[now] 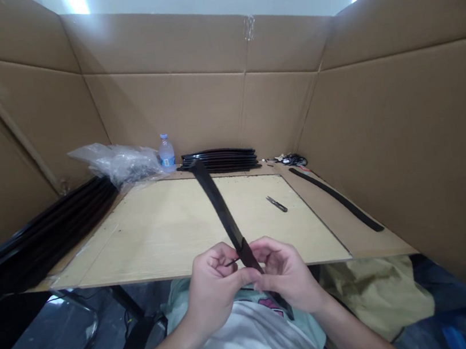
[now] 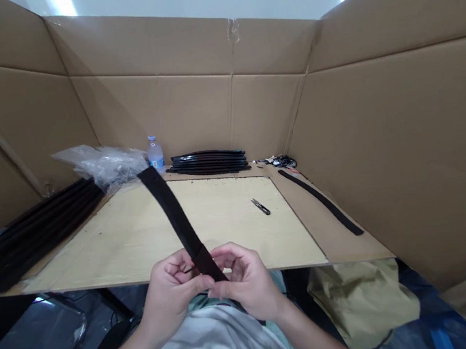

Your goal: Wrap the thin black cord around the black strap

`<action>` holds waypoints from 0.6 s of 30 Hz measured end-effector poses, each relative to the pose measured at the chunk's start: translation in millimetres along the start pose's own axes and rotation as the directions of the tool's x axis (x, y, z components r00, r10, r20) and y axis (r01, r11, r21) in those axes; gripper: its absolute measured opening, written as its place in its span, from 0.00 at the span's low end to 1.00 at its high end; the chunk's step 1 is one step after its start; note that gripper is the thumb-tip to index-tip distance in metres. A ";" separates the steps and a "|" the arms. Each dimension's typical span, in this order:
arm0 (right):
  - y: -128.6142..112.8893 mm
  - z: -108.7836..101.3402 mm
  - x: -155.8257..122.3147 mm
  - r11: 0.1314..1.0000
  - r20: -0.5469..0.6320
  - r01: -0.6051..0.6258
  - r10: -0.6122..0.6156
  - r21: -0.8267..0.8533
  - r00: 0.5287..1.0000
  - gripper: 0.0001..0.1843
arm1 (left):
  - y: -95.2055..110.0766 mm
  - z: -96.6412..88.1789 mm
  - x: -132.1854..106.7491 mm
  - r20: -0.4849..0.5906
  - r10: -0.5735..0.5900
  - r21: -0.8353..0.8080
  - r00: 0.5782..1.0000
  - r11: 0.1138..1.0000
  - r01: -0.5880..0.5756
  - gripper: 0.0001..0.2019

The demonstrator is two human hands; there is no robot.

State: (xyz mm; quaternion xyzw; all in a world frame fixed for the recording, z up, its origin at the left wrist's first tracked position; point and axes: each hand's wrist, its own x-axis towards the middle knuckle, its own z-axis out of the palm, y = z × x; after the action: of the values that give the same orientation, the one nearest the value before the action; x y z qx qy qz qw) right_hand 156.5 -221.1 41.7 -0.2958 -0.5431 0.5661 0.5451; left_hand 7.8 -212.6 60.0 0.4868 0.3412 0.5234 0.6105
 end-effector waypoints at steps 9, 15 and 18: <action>-4.7 6.7 -7.0 0.990 0.052 -0.121 0.118 0.067 0.992 0.16 | 1.9 -0.5 -5.2 0.240 -0.024 -0.207 0.971 0.976 0.075 0.13; -2.1 5.1 -9.4 0.992 0.098 -0.074 0.064 0.105 0.993 0.14 | 3.0 -0.7 -4.2 0.282 -0.021 -0.224 0.959 0.971 0.088 0.12; -0.3 7.4 -9.6 0.991 0.045 -0.081 0.076 0.103 0.996 0.16 | 1.0 -1.8 -3.9 0.290 -0.017 -0.217 0.957 0.973 0.083 0.12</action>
State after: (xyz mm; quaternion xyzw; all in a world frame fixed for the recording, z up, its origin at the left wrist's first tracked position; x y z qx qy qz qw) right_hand 151.9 -232.3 41.3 -0.2761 -0.5117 0.6209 0.5258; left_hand 4.9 -215.9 60.0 0.4758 0.1995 0.4671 0.7181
